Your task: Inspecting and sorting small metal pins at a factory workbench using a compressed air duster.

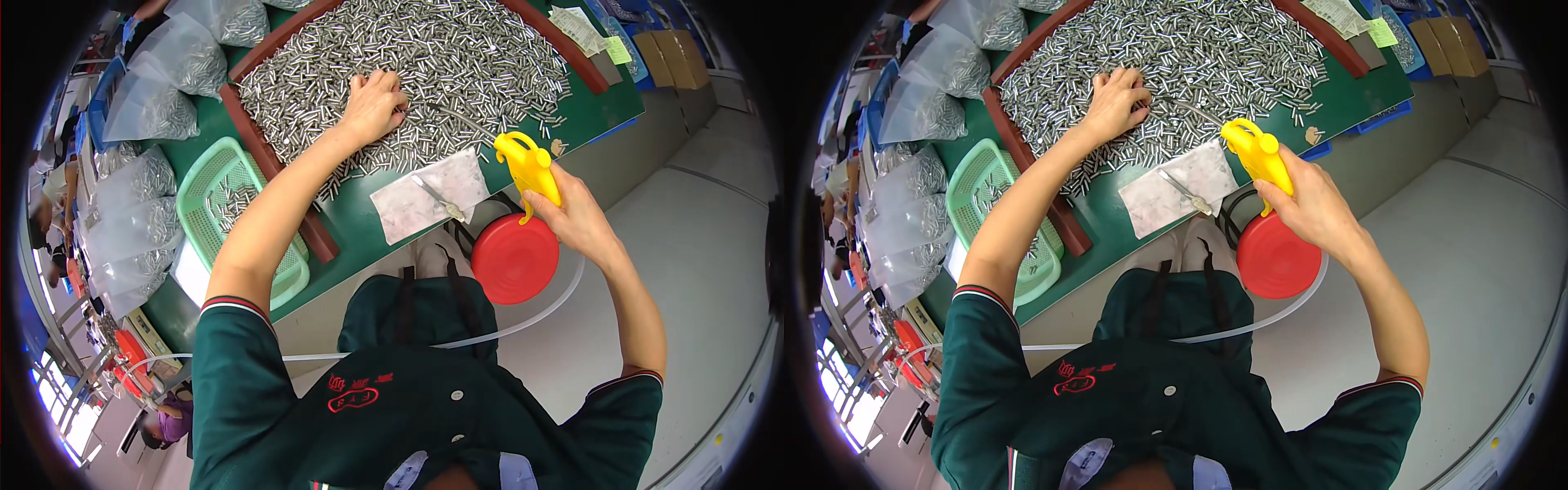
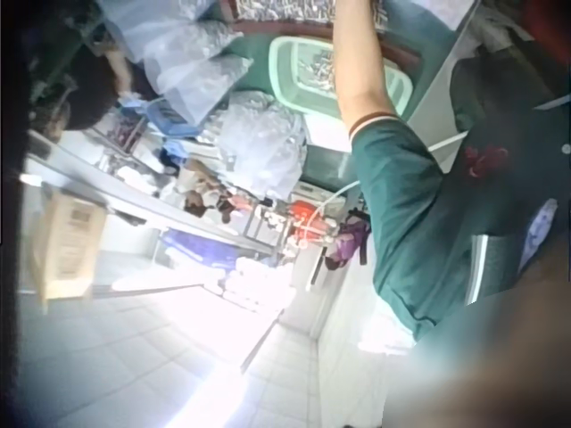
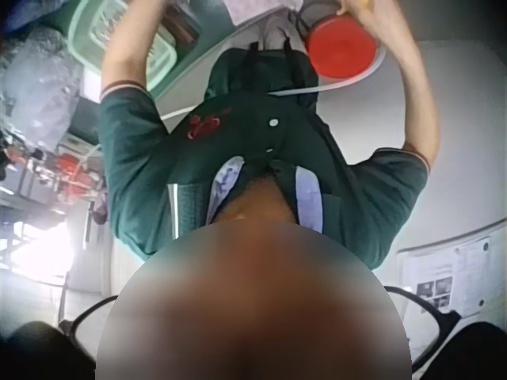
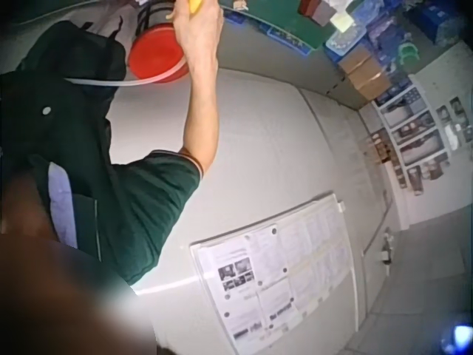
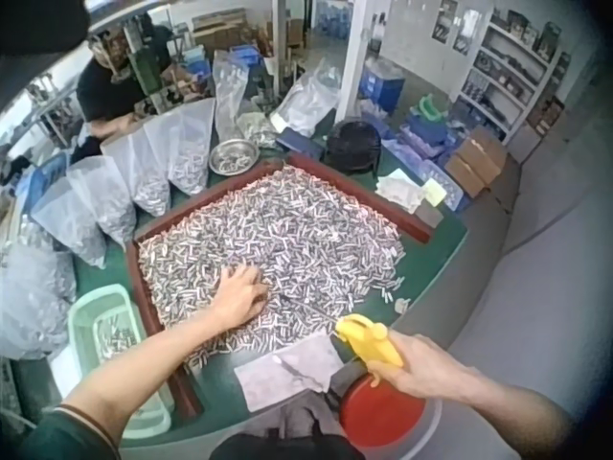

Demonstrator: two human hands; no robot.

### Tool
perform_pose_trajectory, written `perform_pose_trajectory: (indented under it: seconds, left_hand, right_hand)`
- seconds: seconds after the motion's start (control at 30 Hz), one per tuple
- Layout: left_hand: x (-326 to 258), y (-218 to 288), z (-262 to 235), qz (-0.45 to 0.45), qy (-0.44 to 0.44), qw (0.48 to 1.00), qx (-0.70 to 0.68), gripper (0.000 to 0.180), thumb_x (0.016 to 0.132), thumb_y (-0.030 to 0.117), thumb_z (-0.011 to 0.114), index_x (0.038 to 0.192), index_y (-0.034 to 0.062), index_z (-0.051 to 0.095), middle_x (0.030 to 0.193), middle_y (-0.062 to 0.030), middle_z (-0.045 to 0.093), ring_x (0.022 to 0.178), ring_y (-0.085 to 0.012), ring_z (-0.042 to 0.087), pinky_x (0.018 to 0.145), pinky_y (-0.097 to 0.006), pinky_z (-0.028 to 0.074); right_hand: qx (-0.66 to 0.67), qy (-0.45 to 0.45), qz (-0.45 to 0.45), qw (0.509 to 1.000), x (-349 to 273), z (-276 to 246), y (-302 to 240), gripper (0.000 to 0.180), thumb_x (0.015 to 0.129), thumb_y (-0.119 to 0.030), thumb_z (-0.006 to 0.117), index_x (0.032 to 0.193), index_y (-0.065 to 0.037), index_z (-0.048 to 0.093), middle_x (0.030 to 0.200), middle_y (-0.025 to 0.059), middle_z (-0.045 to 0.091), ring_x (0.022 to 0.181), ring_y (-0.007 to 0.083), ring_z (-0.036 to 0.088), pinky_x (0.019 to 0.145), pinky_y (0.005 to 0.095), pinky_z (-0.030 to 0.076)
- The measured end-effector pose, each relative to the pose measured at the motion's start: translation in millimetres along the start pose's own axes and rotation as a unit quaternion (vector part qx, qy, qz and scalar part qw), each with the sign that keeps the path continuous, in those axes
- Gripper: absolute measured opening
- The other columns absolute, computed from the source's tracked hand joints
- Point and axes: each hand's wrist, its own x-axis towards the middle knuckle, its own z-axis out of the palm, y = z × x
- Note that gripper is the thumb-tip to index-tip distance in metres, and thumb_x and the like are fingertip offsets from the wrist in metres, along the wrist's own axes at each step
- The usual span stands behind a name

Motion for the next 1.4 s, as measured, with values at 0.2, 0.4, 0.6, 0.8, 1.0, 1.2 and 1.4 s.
perform_pose_trajectory:
  seconds: [0.2,0.4,0.6,0.8,1.0,1.2,1.4]
  left_hand:
    - [5,-5,-4,-0.033,0.025,0.998,-0.051,0.008,0.064,0.014,0.064,0.07,0.0122,0.059,0.086,-0.0031,0.05,0.091,-0.0226,0.046,0.076,-0.039,0.03]
    - [27,-34,-62,-0.141,0.015,0.91,-0.391,0.005,0.074,0.0,0.06,0.074,0.0013,0.055,0.072,0.0016,0.056,0.066,-0.0044,0.049,0.061,-0.02,0.042]
    - [90,-89,-98,-0.192,0.211,0.852,-0.438,0.007,0.07,0.003,0.065,0.07,0.0023,0.058,0.064,0.0027,0.057,0.059,-0.0026,0.049,0.055,-0.019,0.041]
    - [173,-170,-93,-0.263,0.274,0.886,-0.267,0.013,0.065,0.012,0.072,0.07,0.0038,0.064,0.067,-0.0062,0.065,0.06,-0.0128,0.059,0.06,-0.028,0.047]
    - [169,-194,-61,-0.267,0.268,0.918,-0.123,0.015,0.073,0.014,0.061,0.086,0.0133,0.07,0.085,-0.0127,0.067,0.083,-0.0296,0.064,0.077,-0.039,0.049]
    - [132,-196,-62,-0.244,0.272,0.915,-0.169,0.017,0.076,0.001,0.056,0.089,0.0023,0.067,0.074,-0.0067,0.068,0.068,-0.0132,0.064,0.065,-0.027,0.05]
    - [84,-154,-54,-0.25,0.264,0.918,-0.159,0.011,0.075,0.011,0.06,0.082,0.008,0.067,0.074,-0.0124,0.066,0.072,-0.0279,0.064,0.067,-0.037,0.049]
  right_hand:
    - [0.0,-0.001,0.001,1.0,8,-2,-3,0.036,0.085,-0.017,0.058,0.114,0.001,0.048,0.082,0.0179,0.063,0.075,0.0338,0.061,0.069,0.0389,0.047]
    - [0.003,0.014,-0.01,1.0,9,-15,-3,0.032,0.084,-0.022,0.058,0.107,0.0,0.051,0.078,0.0202,0.061,0.074,0.0369,0.06,0.065,0.0404,0.046]
    - [0.022,0.009,-0.008,1.0,16,-12,3,0.036,0.082,-0.02,0.06,0.109,0.001,0.049,0.079,0.0232,0.061,0.075,0.0417,0.059,0.065,0.0444,0.046]
    - [0.017,0.014,-0.003,1.0,17,-17,-1,0.038,0.082,-0.021,0.061,0.108,0.004,0.049,0.078,0.0246,0.06,0.075,0.0419,0.059,0.065,0.0445,0.046]
    - [-0.057,0.016,-0.009,0.998,26,-38,-16,0.039,0.081,-0.023,0.062,0.107,0.002,0.051,0.077,0.0231,0.06,0.073,0.0415,0.058,0.065,0.0452,0.046]
    - [-0.055,-0.012,-0.031,0.998,35,-55,-37,0.034,0.082,-0.02,0.061,0.108,-0.001,0.051,0.082,0.0219,0.059,0.078,0.0409,0.055,0.07,0.0453,0.043]
    - [-0.026,-0.047,-0.037,0.998,23,-45,-36,0.036,0.083,-0.019,0.06,0.113,-0.002,0.047,0.083,0.0217,0.059,0.081,0.0405,0.055,0.071,0.0438,0.043]
